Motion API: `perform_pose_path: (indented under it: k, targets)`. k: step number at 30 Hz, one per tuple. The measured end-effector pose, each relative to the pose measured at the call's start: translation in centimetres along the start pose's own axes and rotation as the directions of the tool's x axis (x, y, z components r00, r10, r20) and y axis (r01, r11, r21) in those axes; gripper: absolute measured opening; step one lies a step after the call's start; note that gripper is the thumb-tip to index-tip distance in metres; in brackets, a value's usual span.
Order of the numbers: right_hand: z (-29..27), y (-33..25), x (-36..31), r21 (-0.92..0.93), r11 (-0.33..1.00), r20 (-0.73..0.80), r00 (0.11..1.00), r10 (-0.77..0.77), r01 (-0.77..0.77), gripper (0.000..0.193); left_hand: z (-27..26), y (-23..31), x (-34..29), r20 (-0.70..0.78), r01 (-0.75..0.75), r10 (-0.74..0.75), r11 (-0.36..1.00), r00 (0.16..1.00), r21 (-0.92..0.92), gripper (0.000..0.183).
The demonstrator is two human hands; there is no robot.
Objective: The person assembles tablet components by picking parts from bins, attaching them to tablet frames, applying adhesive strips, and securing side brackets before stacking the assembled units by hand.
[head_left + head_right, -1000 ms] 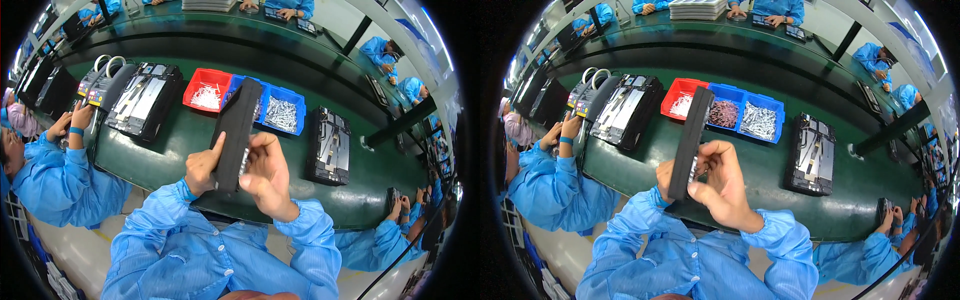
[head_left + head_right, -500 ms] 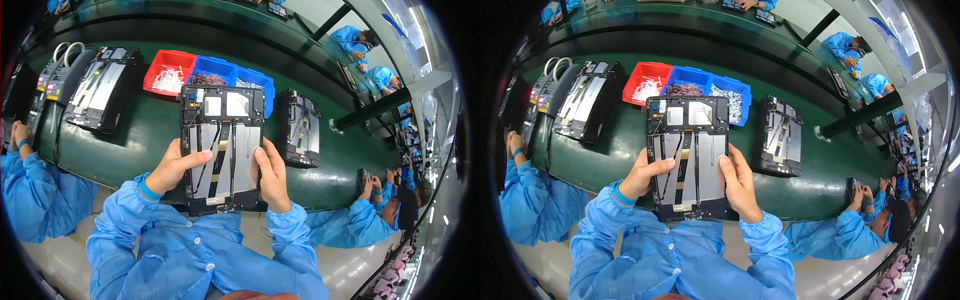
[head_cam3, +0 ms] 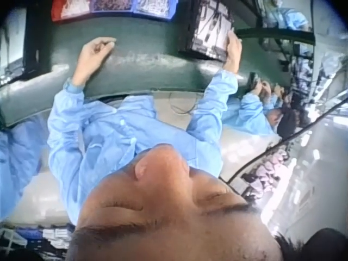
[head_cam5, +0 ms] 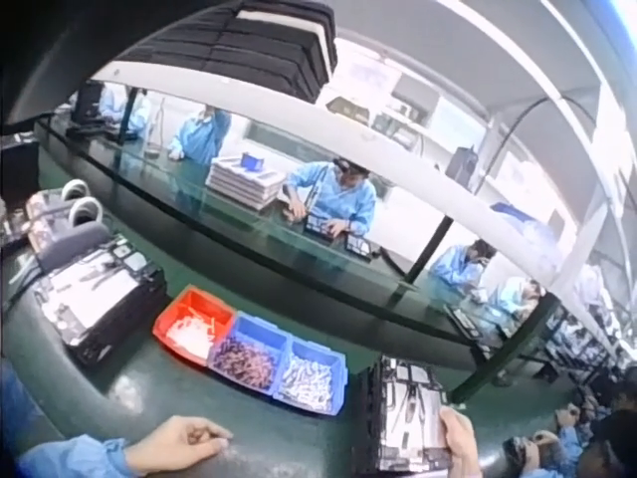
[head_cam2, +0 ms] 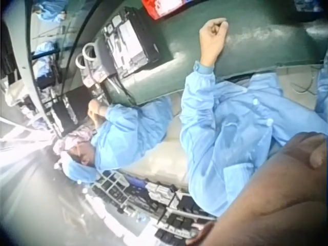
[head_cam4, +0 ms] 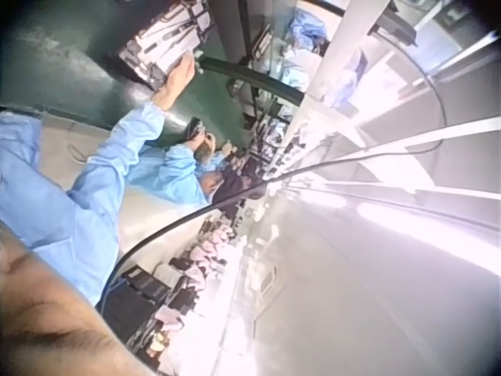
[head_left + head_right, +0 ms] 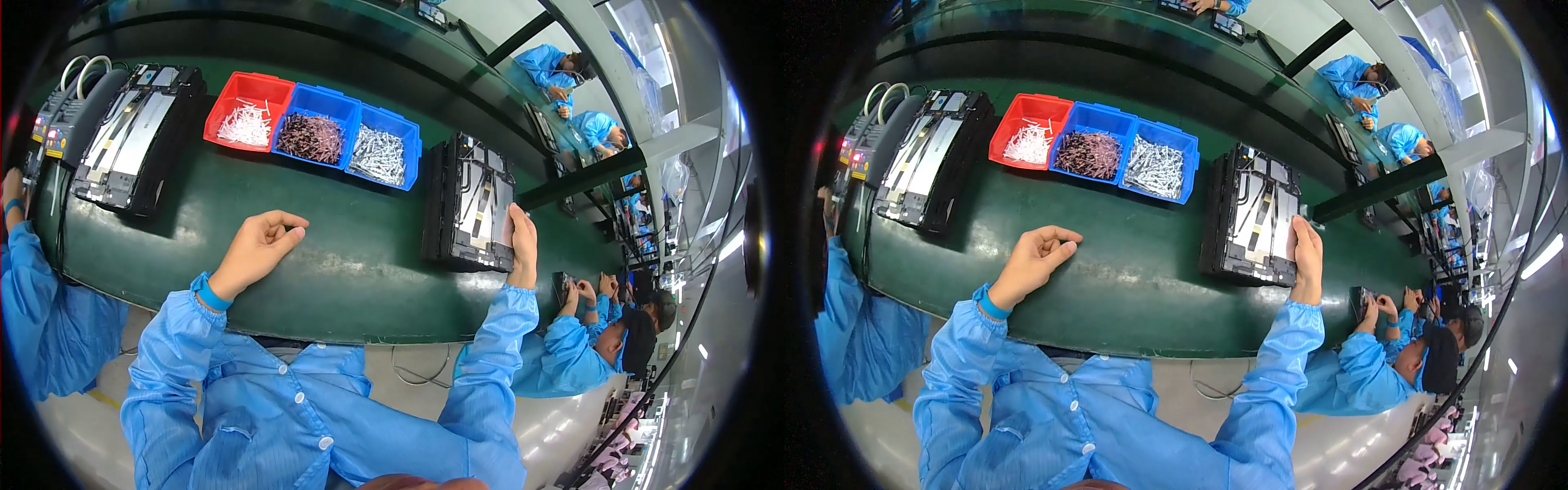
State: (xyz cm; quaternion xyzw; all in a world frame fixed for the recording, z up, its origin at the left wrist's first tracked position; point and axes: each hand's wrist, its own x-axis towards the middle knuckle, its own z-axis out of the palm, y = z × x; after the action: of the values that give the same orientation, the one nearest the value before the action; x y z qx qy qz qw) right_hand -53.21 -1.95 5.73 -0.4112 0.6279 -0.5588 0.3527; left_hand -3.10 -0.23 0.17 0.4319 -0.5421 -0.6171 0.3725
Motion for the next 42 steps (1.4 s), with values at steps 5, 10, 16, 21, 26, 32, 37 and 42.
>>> perform_pose_path:
  k: [5,10,16,21,26,32,37,42]
  targets:
    - [-1.2,1.7,1.4,-0.046,0.999,0.06,0.998,0.028,-0.025,0.032,0.2,-0.8,0.0,-0.031,-0.039,0.04,0.998,0.999,0.047,0.02]
    - [-0.9,1.9,1.6,-0.122,0.992,-0.004,1.0,0.022,-0.022,0.033,0.1,-0.8,-0.1,-0.017,-0.024,0.025,0.998,1.0,0.051,0.019]
    - [0.2,1.1,0.3,-0.428,0.886,-0.091,0.967,-0.238,0.178,0.028,0.0,-0.7,-0.4,-0.016,-0.014,0.015,0.998,1.0,0.059,0.019]
    - [7.0,-3.2,-4.4,-0.477,0.724,-0.161,0.761,-0.629,0.498,0.017,0.3,0.1,0.0,-0.015,0.007,-0.004,0.984,1.0,0.176,0.018]
    - [17.5,-4.7,-11.1,-0.273,0.757,0.323,0.797,-0.51,0.594,0.009,0.6,2.1,2.5,-0.099,-0.221,0.315,0.825,0.944,0.52,0.014]
    - [25.1,3.4,-9.7,-0.201,0.88,0.475,0.829,-0.297,0.43,0.012,-0.4,3.3,6.9,-0.145,-0.31,0.737,0.444,0.66,0.841,0.013]
    - [25.8,3.9,-9.2,-0.062,0.94,0.402,0.871,-0.283,0.335,0.012,-1.1,3.7,8.0,-0.049,-0.299,0.725,0.344,0.687,0.89,0.016]
    - [25.5,3.9,-9.6,-0.021,0.955,0.448,0.856,-0.256,0.296,0.013,-0.4,4.3,8.4,0.105,-0.383,0.712,0.242,0.694,0.891,0.019]
